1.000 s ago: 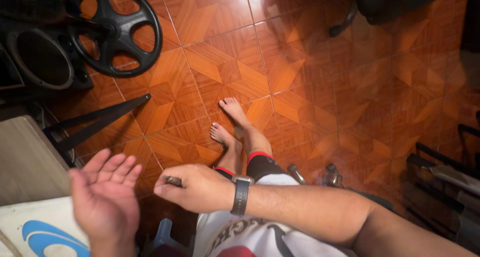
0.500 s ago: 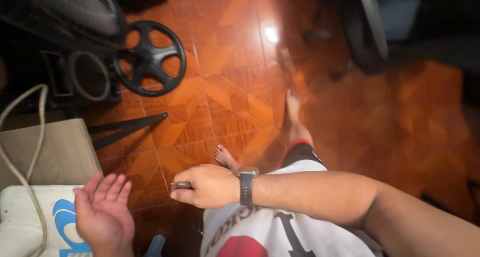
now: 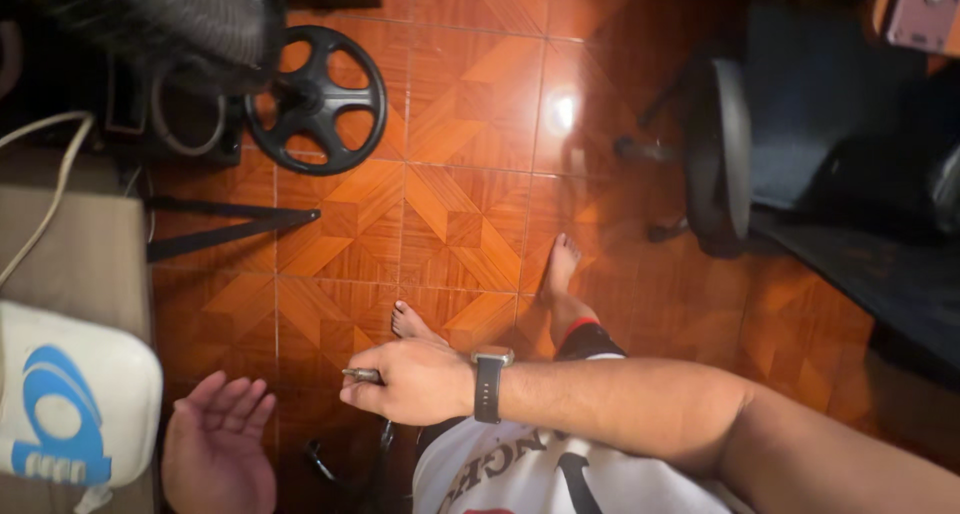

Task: The person uses a screwdriver to remove screws from the rear and front of a white electric fan. They detach the rear housing and then the front grille, placing the removed parts on the desk.

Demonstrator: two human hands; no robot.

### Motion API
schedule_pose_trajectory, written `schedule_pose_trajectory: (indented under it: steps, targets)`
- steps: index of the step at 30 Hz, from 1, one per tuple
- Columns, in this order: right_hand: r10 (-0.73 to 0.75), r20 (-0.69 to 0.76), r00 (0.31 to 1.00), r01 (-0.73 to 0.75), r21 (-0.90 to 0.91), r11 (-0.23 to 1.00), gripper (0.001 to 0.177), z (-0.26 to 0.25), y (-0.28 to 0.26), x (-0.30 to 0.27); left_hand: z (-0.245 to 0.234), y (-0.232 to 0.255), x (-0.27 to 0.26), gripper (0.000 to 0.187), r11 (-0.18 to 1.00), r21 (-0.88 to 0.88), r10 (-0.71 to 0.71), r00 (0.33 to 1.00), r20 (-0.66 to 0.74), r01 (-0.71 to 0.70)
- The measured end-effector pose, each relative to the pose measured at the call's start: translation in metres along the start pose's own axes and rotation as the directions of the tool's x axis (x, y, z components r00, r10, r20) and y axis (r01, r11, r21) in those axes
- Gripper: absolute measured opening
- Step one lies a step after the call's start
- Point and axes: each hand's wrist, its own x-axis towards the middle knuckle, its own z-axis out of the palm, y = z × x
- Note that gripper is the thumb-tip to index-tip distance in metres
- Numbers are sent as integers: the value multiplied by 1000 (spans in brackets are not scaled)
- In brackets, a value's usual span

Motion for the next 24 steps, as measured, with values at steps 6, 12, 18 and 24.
schedule_pose_trajectory:
  steps: [6,12,18,24]
  targets:
    - [92,48,995,-85,-121,989,30,52,-42,33,-62,33,1,37,992,-88,86,995,-51,-91]
    - [21,36,999,-25,136,990,30,149,-110,102,-135,61,-17,29,994,-18,105,984,-142,-109]
    - [-9,133,991,-23,236,972,28,203,-184,136,-182,98,-33,30,990,-33,129,976,-174,-136]
    - [-53,180,982,-38,465,884,25,218,-218,161,-183,136,-34,28,979,47,204,964,-170,-199]
